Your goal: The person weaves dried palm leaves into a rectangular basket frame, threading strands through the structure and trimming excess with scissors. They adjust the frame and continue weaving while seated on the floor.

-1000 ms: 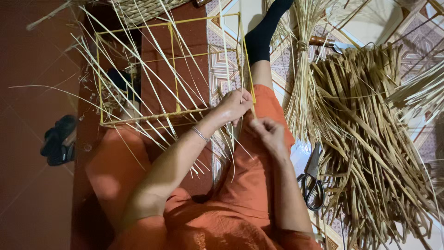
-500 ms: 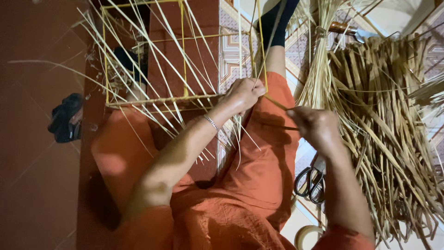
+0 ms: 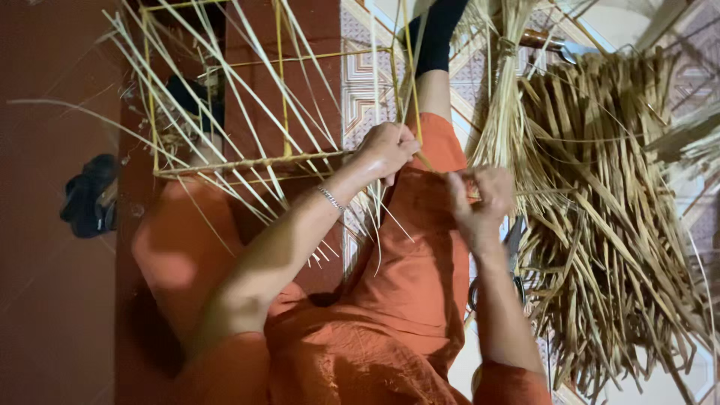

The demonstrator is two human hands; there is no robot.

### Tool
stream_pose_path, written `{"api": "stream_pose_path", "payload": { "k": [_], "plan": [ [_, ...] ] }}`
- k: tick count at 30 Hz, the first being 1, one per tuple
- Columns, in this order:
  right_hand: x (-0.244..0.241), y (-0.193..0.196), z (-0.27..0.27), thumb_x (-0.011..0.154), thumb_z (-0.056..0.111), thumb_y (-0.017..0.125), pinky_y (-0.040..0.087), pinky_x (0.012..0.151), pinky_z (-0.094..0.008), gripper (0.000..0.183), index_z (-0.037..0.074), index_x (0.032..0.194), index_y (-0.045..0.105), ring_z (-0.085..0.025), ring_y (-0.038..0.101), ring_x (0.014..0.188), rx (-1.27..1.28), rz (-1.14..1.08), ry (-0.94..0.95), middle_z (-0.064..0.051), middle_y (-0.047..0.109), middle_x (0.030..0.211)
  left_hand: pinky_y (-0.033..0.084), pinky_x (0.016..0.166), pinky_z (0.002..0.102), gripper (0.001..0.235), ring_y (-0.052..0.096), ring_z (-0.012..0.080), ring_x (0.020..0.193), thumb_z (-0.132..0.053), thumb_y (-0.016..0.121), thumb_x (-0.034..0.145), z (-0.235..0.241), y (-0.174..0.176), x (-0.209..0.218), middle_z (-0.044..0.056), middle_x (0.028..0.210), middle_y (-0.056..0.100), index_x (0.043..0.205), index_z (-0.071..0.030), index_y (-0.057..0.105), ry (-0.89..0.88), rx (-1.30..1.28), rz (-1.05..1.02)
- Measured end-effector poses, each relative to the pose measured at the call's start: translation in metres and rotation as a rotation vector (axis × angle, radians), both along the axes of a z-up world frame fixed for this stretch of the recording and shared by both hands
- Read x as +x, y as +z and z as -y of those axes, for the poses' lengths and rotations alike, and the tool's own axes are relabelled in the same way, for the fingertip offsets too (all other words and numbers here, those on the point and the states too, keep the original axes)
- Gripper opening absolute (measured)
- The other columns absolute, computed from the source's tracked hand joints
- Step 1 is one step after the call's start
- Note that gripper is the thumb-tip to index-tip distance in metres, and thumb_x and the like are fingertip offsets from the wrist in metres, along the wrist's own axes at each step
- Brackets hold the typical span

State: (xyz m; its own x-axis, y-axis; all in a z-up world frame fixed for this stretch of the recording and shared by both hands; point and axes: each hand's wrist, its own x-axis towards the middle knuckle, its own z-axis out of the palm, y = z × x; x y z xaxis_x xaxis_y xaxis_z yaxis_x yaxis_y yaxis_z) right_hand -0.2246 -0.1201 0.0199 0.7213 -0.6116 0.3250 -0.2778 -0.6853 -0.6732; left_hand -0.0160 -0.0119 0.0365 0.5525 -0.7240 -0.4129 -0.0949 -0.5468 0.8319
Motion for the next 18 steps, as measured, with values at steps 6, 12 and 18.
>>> {"api": "stream_pose_path", "payload": {
  "k": [6,12,18],
  "plan": [
    [0.034,-0.033,-0.055,0.094,0.032,0.064,0.041,0.049,-0.031,0.029,0.012,0.114,0.067,-0.012,0.049,0.052,1.47,0.243,0.023,-0.003,0.067,0.077,0.054,0.043,0.031,0.025,0.067,0.0164,0.042,-0.021,0.066,0.096,-0.006,0.008,0.0,0.009,0.063,0.07,0.089,0.002,0.074,-0.061,-0.029,0.014],
    [0.063,-0.059,-0.045,0.105,0.028,0.073,0.043,0.059,-0.028,0.024,0.008,0.106,0.06,-0.01,0.048,0.06,1.747,0.682,0.104,0.002,0.054,0.076,0.056,0.042,0.032,0.03,0.068,0.0187,0.048,-0.017,0.06,0.096,-0.026,0.026,-0.015,0.014,0.087,0.074,0.121,0.0,0.061,0.007,-0.069,0.075],
    [0.066,-0.079,-0.046,0.093,0.024,0.071,0.043,0.058,-0.027,0.018,0.009,0.101,0.062,-0.009,0.05,0.06,1.72,0.671,-0.011,0.0,0.064,0.084,0.064,0.061,0.03,0.018,0.074,0.0213,0.077,-0.003,0.061,0.104,-0.064,0.021,-0.05,0.019,0.104,0.07,0.12,0.004,0.056,0.048,-0.497,0.672]
  ]
}}
